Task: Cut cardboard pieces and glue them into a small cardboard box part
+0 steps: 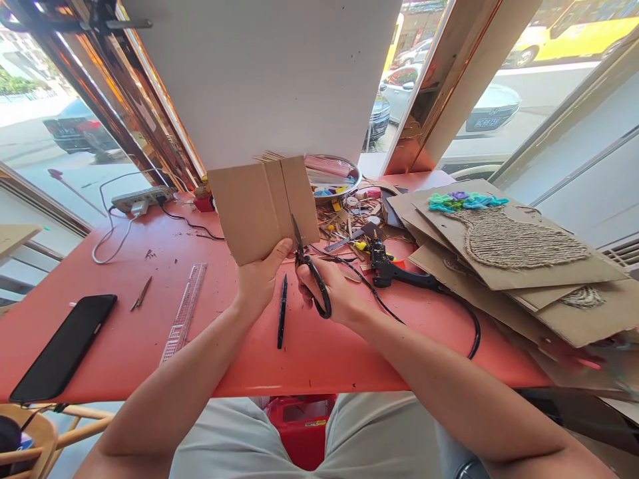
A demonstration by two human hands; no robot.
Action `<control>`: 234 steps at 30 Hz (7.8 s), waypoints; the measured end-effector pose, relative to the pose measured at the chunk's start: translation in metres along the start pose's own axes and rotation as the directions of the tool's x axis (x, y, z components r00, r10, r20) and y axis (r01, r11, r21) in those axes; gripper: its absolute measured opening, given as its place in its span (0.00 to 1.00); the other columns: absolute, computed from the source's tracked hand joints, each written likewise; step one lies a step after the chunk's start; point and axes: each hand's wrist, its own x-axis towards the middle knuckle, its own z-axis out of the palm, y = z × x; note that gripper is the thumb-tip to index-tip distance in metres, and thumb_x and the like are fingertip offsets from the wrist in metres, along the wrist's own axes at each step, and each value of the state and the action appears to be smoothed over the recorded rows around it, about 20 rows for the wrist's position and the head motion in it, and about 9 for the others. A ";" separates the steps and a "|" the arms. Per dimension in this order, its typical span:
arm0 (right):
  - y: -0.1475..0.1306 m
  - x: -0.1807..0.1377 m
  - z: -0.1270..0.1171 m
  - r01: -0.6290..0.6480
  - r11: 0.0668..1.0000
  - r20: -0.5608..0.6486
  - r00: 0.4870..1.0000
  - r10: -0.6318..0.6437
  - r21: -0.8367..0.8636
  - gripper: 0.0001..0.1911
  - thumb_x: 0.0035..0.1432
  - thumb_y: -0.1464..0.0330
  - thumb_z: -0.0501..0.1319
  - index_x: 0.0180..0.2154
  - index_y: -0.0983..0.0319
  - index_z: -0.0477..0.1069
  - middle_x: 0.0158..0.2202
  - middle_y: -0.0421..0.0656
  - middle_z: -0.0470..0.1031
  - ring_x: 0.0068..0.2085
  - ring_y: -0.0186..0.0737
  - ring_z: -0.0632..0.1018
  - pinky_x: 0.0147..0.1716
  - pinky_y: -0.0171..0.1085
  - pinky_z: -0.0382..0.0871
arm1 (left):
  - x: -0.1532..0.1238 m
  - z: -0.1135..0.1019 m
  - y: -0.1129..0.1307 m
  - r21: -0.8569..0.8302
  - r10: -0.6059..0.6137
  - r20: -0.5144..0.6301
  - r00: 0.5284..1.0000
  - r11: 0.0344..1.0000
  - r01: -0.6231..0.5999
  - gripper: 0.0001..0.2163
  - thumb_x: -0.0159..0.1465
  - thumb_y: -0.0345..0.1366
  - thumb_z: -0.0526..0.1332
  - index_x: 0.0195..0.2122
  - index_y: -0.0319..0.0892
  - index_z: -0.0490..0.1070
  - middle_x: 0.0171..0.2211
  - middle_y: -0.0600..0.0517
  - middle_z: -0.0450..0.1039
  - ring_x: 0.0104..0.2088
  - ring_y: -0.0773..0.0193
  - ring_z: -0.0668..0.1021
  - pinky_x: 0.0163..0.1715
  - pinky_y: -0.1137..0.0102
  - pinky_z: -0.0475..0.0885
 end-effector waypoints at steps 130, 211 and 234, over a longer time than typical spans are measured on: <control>-0.002 0.004 0.009 -0.047 0.985 -0.095 0.993 0.063 0.163 0.41 0.45 0.25 0.57 0.18 0.56 0.58 0.14 0.34 0.60 0.16 0.29 0.62 0.17 0.33 0.57 | 0.040 -0.038 0.038 0.215 -0.082 0.406 0.910 0.977 -0.008 0.39 0.40 0.52 0.83 0.53 0.42 0.78 0.45 0.43 0.86 0.48 0.45 0.86 0.50 0.51 0.85; -0.004 0.012 -0.030 -0.121 0.977 0.195 0.968 0.155 -0.176 0.40 0.53 0.26 0.56 0.30 0.58 0.66 0.19 0.37 0.68 0.20 0.33 0.71 0.20 0.34 0.60 | 0.057 -0.031 0.006 -0.147 -0.237 0.189 0.953 0.953 0.266 0.14 0.48 0.26 0.77 0.31 0.43 0.75 0.26 0.58 0.81 0.23 0.70 0.82 0.22 0.80 0.78; -0.007 0.011 -0.028 0.032 0.915 0.153 0.988 0.032 -0.403 0.39 0.53 0.26 0.47 0.27 0.56 0.59 0.24 0.38 0.64 0.30 0.38 0.67 0.31 0.38 0.58 | 0.043 -0.027 0.011 0.021 -0.180 0.374 0.910 0.982 0.186 0.19 0.43 0.34 0.79 0.34 0.42 0.75 0.26 0.57 0.80 0.23 0.66 0.81 0.25 0.72 0.79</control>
